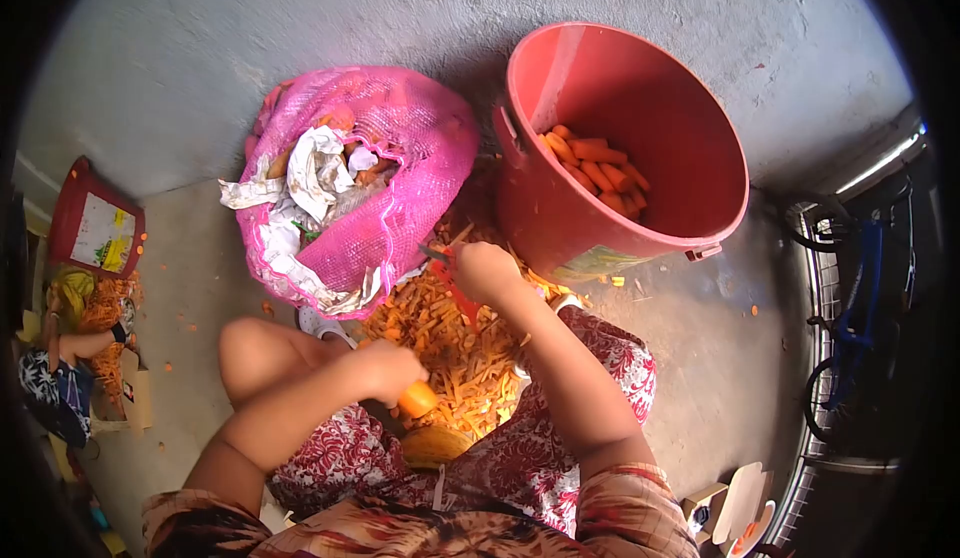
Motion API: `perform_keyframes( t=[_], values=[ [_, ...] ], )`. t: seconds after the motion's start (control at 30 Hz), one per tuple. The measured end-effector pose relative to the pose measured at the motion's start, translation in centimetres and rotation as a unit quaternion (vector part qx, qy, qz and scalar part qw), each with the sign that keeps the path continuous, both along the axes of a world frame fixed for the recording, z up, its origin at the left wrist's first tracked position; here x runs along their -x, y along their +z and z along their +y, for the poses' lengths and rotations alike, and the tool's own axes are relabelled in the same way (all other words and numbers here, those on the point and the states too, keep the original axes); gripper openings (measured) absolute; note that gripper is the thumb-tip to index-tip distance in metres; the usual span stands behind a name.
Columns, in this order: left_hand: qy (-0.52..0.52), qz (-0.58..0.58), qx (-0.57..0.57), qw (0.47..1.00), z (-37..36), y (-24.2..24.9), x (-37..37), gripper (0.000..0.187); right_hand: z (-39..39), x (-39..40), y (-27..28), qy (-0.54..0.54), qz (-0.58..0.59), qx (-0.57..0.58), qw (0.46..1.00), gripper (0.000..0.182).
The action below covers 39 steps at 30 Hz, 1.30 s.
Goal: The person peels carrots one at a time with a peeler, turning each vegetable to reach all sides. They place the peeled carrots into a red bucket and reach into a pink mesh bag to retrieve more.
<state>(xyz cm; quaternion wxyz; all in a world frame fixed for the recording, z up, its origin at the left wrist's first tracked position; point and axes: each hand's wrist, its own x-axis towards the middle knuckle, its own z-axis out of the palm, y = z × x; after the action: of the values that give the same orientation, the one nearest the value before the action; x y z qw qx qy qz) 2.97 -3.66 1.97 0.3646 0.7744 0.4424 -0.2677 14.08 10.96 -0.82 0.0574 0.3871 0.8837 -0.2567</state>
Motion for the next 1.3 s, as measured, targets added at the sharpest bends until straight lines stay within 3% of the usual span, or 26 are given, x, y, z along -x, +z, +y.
perform_keyframes(
  t=[0.07,0.17,0.2,0.23,0.27,0.37,0.43,0.57,0.67,0.77,0.87,0.97,1.03,1.17,1.3],
  values=[
    [-0.01,-0.071,-0.029,0.997,3.4,4.8,-0.5,0.032,-0.2,-0.1,-0.4,0.02,-0.005,0.002,1.0,0.022],
    [0.025,-0.165,-0.338,0.926,9.1,12.2,-2.0,0.043,-1.0,-0.4,-3.3,0.08,0.052,-0.018,0.995,0.022],
    [0.028,-0.229,-0.612,0.756,11.0,12.7,-2.7,0.046,-1.3,-0.4,-4.5,0.104,0.081,-0.028,0.991,0.023],
    [0.094,-0.306,-0.687,0.652,12.6,14.4,-3.6,0.044,-1.5,-0.2,-5.1,0.127,0.11,-0.037,0.985,0.023],
    [0.105,-0.34,-0.704,0.614,13.8,16.0,-3.4,0.039,-2.2,0.1,-2.3,0.114,0.011,-0.002,0.993,0.023],
    [0.159,-0.373,-0.683,0.607,14.6,17.0,-2.1,0.035,-2.5,-0.2,0.1,0.123,-0.015,0.007,0.992,0.024],
    [0.246,-0.352,-0.629,0.648,14.4,14.3,-0.1,0.028,-2.2,-0.9,1.7,0.098,0.015,0.019,0.995,0.023],
    [0.396,-0.172,-0.512,0.743,14.6,3.2,10.0,0.018,-0.7,-2.7,2.9,0.064,0.025,-0.011,0.998,0.021],
    [0.414,-0.1,-0.506,0.75,13.7,-3.4,15.9,0.016,-0.4,-3.1,3.9,0.038,0.033,-0.019,0.999,0.019],
    [0.434,-0.077,-0.511,0.738,13.5,-5.2,16.9,0.015,-0.5,-3.4,4.1,0.047,0.042,-0.018,0.998,0.016],
    [0.461,-0.102,-0.504,0.723,12.8,-2.5,15.3,0.013,-0.5,-3.2,4.8,0.052,0.042,-0.021,0.998,0.015],
    [0.518,-0.095,-0.596,0.607,12.8,1.4,15.9,0.014,-0.2,-2.9,4.4,0.045,0.047,-0.016,0.998,0.014],
    [0.5,-0.084,-0.656,0.559,13.5,0.2,21.2,0.017,0.2,-2.8,4.3,0.04,0.05,-0.022,0.998,0.014],
    [0.507,-0.026,-0.58,0.637,11.5,-5.0,28.0,0.027,0.0,-2.4,4.1,0.035,0.056,-0.035,0.997,0.013],
    [0.521,0.035,-0.5,0.691,11.4,-4.0,26.2,0.036,0.0,-1.9,3.7,0.044,0.055,-0.034,0.997,0.012]
  ],
)
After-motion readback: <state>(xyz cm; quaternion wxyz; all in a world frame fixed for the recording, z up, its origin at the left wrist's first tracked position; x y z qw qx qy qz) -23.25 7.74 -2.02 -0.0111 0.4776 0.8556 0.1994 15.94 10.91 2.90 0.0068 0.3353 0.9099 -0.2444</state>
